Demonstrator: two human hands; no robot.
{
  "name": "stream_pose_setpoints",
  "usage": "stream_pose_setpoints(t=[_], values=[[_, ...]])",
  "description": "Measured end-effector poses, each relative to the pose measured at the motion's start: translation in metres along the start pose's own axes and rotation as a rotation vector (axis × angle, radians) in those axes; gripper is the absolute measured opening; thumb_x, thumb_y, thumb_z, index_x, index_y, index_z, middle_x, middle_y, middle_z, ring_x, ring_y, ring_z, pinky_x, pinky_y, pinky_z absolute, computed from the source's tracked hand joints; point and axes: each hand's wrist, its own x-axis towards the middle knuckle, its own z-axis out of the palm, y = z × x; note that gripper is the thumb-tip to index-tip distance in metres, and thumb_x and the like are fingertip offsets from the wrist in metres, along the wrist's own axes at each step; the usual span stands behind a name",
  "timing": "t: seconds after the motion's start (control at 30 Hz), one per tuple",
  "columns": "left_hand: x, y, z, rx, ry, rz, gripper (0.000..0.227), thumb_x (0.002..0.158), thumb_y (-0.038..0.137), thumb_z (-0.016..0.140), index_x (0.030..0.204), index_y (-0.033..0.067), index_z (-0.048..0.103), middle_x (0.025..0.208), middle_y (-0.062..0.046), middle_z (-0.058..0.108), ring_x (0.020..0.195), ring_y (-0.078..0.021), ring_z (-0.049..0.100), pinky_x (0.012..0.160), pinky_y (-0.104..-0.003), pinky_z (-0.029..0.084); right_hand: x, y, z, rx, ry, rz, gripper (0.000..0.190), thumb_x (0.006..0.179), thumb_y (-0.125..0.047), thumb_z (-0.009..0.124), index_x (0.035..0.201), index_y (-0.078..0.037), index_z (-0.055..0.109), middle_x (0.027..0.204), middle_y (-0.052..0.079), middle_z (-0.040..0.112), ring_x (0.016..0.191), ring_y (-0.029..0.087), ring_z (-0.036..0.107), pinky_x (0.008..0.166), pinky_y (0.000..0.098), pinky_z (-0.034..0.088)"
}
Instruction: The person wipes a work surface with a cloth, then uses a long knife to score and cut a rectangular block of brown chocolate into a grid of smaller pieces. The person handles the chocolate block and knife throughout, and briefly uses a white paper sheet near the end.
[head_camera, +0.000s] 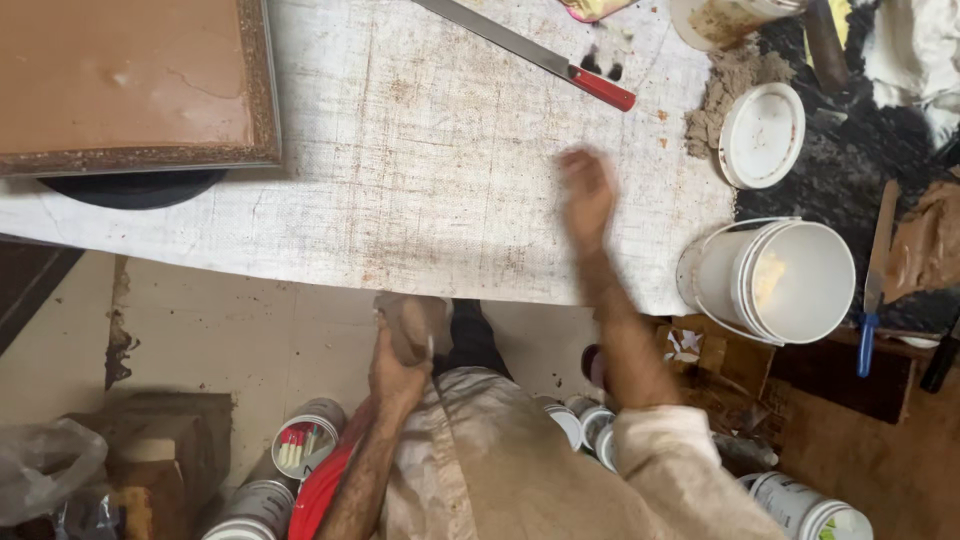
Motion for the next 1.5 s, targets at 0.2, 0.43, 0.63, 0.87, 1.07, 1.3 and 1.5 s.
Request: stream_pose_setpoints(t=[0.2, 0.43, 0.63, 0.87, 1.07, 1.3, 1.5], values=[[0.006, -0.01, -0.004, -0.068, -0.032, 0.153, 0.11, 0.069, 0.009, 0.084, 0.161, 0.0046, 0.023, 0.158, -0.024, 0.041, 0.145, -0.0358, 0.043, 0.115, -0.041, 0.04, -0.082, -0.019, 0.066, 0.278, -0.129, 0.216, 0.015, 0.104, -0.005, 0.056, 0.117, -0.002, 0.064, 0.117, 0.013, 0.066, 0.11, 0.022, 0.066, 0.1, 0.0336, 0.059], [-0.004, -0.018, -0.045, -0.011, -0.011, 0.033, 0.088, 0.078, 0.036, 0.081, 0.153, 0.01, 0.043, 0.14, -0.019, 0.063, 0.129, -0.0353, 0.06, 0.105, -0.043, 0.049, -0.207, -0.082, 0.136, 0.012, -0.523, 0.451, 0.029, 0.095, -0.008, 0.065, 0.123, -0.004, 0.069, 0.12, 0.012, 0.074, 0.112, 0.019, 0.07, 0.101, 0.034, 0.057], [-0.005, -0.031, -0.075, 0.096, 0.173, 0.257, 0.09, 0.079, 0.028, 0.089, 0.149, -0.0024, 0.041, 0.14, -0.026, 0.058, 0.127, -0.0393, 0.058, 0.103, -0.047, 0.05, -0.17, -0.095, 0.096, -0.491, -0.866, 0.269, 0.044, 0.099, -0.018, 0.068, 0.138, 0.0, 0.058, 0.118, 0.014, 0.067, 0.106, 0.021, 0.066, 0.094, 0.0356, 0.056], [-0.041, 0.008, -0.098, 0.043, -0.122, 0.132, 0.084, 0.081, 0.008, 0.082, 0.157, 0.011, 0.046, 0.109, -0.025, 0.071, 0.094, -0.0293, 0.069, 0.079, -0.033, 0.058, -0.241, -0.056, 0.152, -0.533, -1.057, -0.15, 0.089, 0.07, -0.027, 0.087, 0.139, 0.006, 0.043, 0.137, 0.031, 0.047, 0.136, 0.043, 0.039, 0.112, 0.0506, 0.032], [-0.061, 0.044, -0.096, -0.324, -0.262, 0.231, 0.08, 0.08, -0.001, 0.069, 0.156, 0.0067, 0.044, 0.09, -0.008, 0.07, 0.064, -0.0106, 0.061, 0.056, -0.022, 0.051, -0.255, -0.041, 0.155, -0.34, -1.085, 0.048, 0.056, 0.092, -0.025, 0.062, 0.141, 0.0, 0.051, 0.141, 0.02, 0.056, 0.138, 0.031, 0.047, 0.119, 0.0422, 0.035], [-0.058, 0.079, -0.083, -0.331, -0.43, 0.163, 0.082, 0.088, -0.011, 0.063, 0.165, 0.0026, 0.042, 0.1, -0.036, 0.067, 0.069, -0.0264, 0.058, 0.054, -0.031, 0.048, -0.249, -0.069, 0.16, 0.187, -1.055, 0.394, 0.05, 0.101, -0.03, 0.049, 0.142, -0.002, 0.051, 0.141, 0.015, 0.059, 0.136, 0.024, 0.052, 0.116, 0.0353, 0.04], [-0.05, 0.091, -0.099, -0.759, -0.378, 0.571, 0.071, 0.081, -0.008, 0.064, 0.15, -0.0032, 0.048, 0.159, -0.013, 0.045, 0.103, -0.021, 0.071, 0.078, -0.024, 0.062, -0.227, -0.098, 0.128, 0.287, -0.825, 0.495, 0.048, 0.109, -0.034, 0.041, 0.14, 0.0, 0.054, 0.136, 0.013, 0.063, 0.13, 0.021, 0.058, 0.112, 0.0317, 0.046]])
